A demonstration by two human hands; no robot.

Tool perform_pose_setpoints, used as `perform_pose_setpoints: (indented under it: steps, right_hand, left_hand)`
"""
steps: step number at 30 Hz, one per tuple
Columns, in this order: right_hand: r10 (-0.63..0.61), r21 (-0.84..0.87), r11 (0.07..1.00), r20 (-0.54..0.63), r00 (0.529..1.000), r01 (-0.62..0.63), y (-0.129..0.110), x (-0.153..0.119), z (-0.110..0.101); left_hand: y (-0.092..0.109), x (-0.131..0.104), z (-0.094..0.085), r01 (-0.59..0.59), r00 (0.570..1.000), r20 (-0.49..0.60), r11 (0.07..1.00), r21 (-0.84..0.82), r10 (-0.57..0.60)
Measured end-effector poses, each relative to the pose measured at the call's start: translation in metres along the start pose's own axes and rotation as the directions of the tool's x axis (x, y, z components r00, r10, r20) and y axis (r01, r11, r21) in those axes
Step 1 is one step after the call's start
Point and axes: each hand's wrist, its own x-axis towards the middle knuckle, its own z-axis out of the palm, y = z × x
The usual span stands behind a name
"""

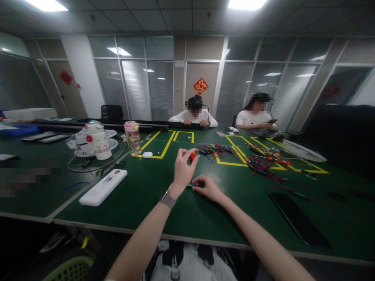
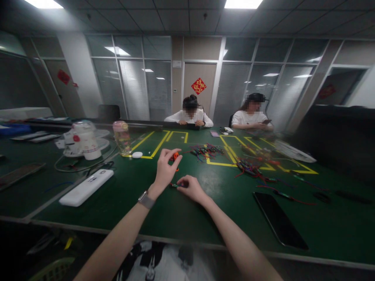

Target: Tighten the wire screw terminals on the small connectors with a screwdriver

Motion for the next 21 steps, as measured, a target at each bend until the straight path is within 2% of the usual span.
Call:
perform_pose_setpoints:
  steps: [5,9,15,21]
  right_hand:
    - [-0.004,-0.014,1.000,0.008,1.000,0.004,0.0008,0.0008,-0.0004]
    - [0.001,0.006,1.000,0.008,1.000,-0.001,0.0021,0.0011,0.0001]
    - [0.025,0.027,0.999,0.011,1.000,-0.026,0.0016,0.0008,0.0000]
    - [0.039,0.009,0.999,0.006,0.999,-0.039,-0.0018,0.0003,-0.0007]
  left_hand:
    - [0.0005,0.0016,-0.0006,-0.005,1.000,0.030,0.996,-0.093,0.008]
    - [-0.0006,0.0011,-0.0004,0.011,1.000,-0.010,0.999,-0.042,-0.012]
    - [-0.0002,0.0005,0.0006,-0.020,0.999,0.046,0.994,-0.110,0.026]
    - [0.0004,0.0000,0.0011,-0.025,0.999,0.026,0.998,-0.052,0.026]
